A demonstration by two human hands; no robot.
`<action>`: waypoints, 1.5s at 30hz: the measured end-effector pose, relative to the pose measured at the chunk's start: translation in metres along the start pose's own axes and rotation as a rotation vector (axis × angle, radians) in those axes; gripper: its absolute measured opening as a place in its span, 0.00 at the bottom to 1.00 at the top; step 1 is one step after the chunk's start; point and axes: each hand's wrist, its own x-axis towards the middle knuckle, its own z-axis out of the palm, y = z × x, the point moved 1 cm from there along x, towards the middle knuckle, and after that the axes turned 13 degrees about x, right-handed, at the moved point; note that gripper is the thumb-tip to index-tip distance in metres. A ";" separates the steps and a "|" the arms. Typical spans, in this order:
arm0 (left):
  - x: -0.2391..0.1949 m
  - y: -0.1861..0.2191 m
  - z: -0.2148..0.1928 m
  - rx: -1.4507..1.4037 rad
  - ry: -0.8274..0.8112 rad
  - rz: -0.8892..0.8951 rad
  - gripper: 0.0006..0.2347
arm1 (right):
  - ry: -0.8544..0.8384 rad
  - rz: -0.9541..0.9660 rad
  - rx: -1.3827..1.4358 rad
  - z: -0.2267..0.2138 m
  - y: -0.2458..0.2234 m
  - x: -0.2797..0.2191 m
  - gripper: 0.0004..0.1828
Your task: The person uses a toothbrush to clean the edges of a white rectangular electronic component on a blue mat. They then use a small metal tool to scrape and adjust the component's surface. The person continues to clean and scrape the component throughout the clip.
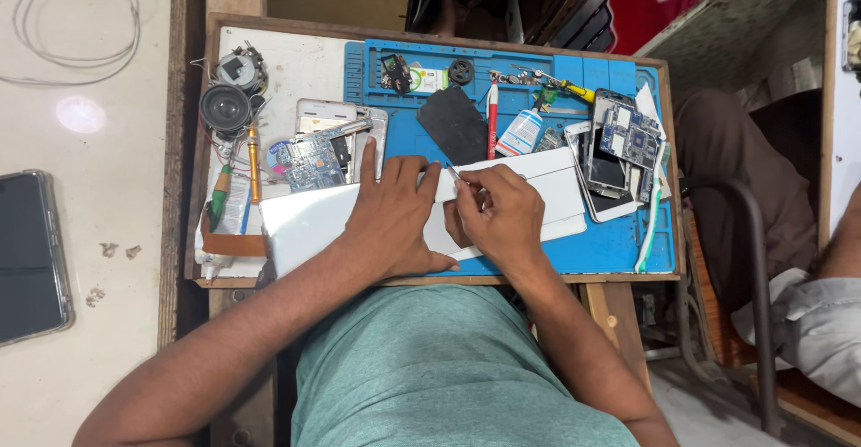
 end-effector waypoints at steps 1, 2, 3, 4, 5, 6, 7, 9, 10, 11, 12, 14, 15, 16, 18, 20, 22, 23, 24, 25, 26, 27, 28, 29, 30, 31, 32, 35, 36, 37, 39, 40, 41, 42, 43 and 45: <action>0.001 0.000 0.000 0.001 0.003 0.001 0.56 | -0.011 0.011 0.001 0.003 -0.001 0.001 0.06; 0.002 -0.001 0.000 0.002 0.007 0.002 0.57 | -0.006 0.013 0.005 0.005 -0.002 0.002 0.06; 0.002 -0.001 0.000 0.004 0.000 -0.002 0.56 | 0.000 0.016 0.011 0.007 -0.003 0.002 0.06; 0.002 -0.001 0.000 0.006 -0.007 -0.006 0.56 | 0.005 0.020 0.017 0.009 -0.003 0.002 0.06; 0.001 -0.001 0.000 0.006 -0.015 -0.007 0.55 | 0.005 0.017 0.003 0.009 -0.003 0.001 0.05; 0.000 -0.001 0.000 0.007 -0.004 -0.009 0.56 | 0.005 0.014 -0.012 0.010 -0.002 0.001 0.05; 0.000 -0.001 0.000 0.005 0.007 -0.009 0.56 | 0.006 0.012 -0.030 0.010 -0.001 0.001 0.05; 0.001 -0.001 0.000 0.003 0.022 -0.008 0.55 | 0.013 -0.003 -0.058 0.011 0.001 0.001 0.04; 0.001 -0.002 0.000 0.003 0.026 -0.007 0.55 | 0.017 -0.011 -0.073 0.012 0.002 0.001 0.04; 0.001 -0.002 0.000 0.003 0.028 -0.007 0.55 | 0.018 -0.011 -0.079 0.013 0.003 0.000 0.04; 0.001 -0.002 0.000 0.008 0.019 -0.008 0.55 | 0.019 -0.010 -0.085 0.014 0.004 0.000 0.04; 0.001 -0.001 0.000 0.019 0.002 -0.011 0.55 | 0.032 -0.012 -0.096 0.014 0.006 -0.001 0.04; 0.001 -0.001 0.000 0.022 0.003 -0.011 0.55 | 0.044 -0.015 -0.101 0.014 0.007 0.000 0.04; 0.002 -0.001 0.000 0.024 0.005 -0.011 0.55 | 0.056 -0.018 -0.105 0.013 0.008 0.000 0.03; 0.002 -0.001 0.000 0.031 -0.001 -0.014 0.55 | 0.052 0.003 -0.109 0.009 0.010 -0.001 0.03; 0.002 0.000 -0.001 0.040 -0.011 -0.020 0.55 | 0.055 0.019 -0.117 0.007 0.013 -0.003 0.03; 0.003 0.000 -0.001 0.045 -0.004 -0.016 0.55 | 0.064 0.030 -0.129 0.005 0.016 -0.005 0.03; 0.003 0.000 -0.002 0.047 0.001 -0.015 0.56 | 0.083 0.012 -0.150 0.003 0.018 -0.005 0.03; 0.004 0.000 -0.003 0.049 -0.003 -0.015 0.56 | 0.101 -0.005 -0.171 -0.001 0.020 -0.005 0.03; 0.004 0.000 -0.003 0.051 -0.009 -0.017 0.56 | 0.118 -0.021 -0.190 -0.004 0.023 -0.005 0.03; 0.004 0.000 -0.003 0.053 -0.015 -0.018 0.56 | 0.135 -0.022 -0.212 -0.009 0.026 -0.005 0.03; 0.004 0.000 -0.003 0.059 -0.037 -0.022 0.55 | 0.151 -0.024 -0.232 -0.015 0.030 -0.004 0.03; 0.004 0.001 -0.003 0.064 -0.058 -0.025 0.55 | 0.168 -0.025 -0.252 -0.020 0.033 -0.003 0.03; 0.005 0.001 -0.003 0.070 -0.078 -0.028 0.54 | 0.179 -0.012 -0.248 -0.025 0.036 -0.002 0.03; 0.006 0.001 -0.003 0.073 -0.088 -0.024 0.54 | 0.191 0.001 -0.245 -0.031 0.039 -0.001 0.03; 0.006 0.001 -0.002 0.075 -0.097 -0.021 0.55 | 0.201 0.013 -0.242 -0.034 0.041 -0.001 0.03; 0.006 0.001 -0.002 0.078 -0.105 -0.018 0.55 | 0.202 -0.002 -0.245 -0.036 0.042 -0.001 0.03; 0.006 0.002 0.000 0.088 -0.103 -0.022 0.55 | 0.207 -0.009 -0.234 -0.036 0.039 -0.002 0.03; 0.006 0.002 0.000 0.073 -0.092 -0.023 0.55 | 0.210 0.008 -0.218 -0.034 0.036 -0.003 0.04; 0.006 0.002 0.000 0.058 -0.083 -0.026 0.55 | 0.211 0.024 -0.200 -0.031 0.033 -0.003 0.04; 0.004 0.002 0.000 0.024 -0.054 -0.034 0.54 | 0.185 -0.008 -0.153 -0.022 0.025 -0.005 0.05; 0.003 0.002 0.000 0.006 -0.035 -0.039 0.54 | 0.173 -0.023 -0.130 -0.018 0.021 -0.006 0.06; 0.003 0.002 0.000 -0.012 -0.015 -0.043 0.53 | 0.148 -0.039 -0.099 -0.012 0.019 -0.007 0.06; 0.003 0.002 0.000 -0.006 -0.019 -0.043 0.53 | 0.123 -0.055 -0.067 -0.007 0.016 -0.007 0.06; 0.004 0.002 0.000 0.000 -0.022 -0.042 0.53 | 0.097 -0.072 -0.037 -0.004 0.014 -0.007 0.06; 0.004 0.003 -0.001 0.006 -0.025 -0.043 0.53 | 0.058 -0.052 -0.043 -0.001 0.013 -0.008 0.05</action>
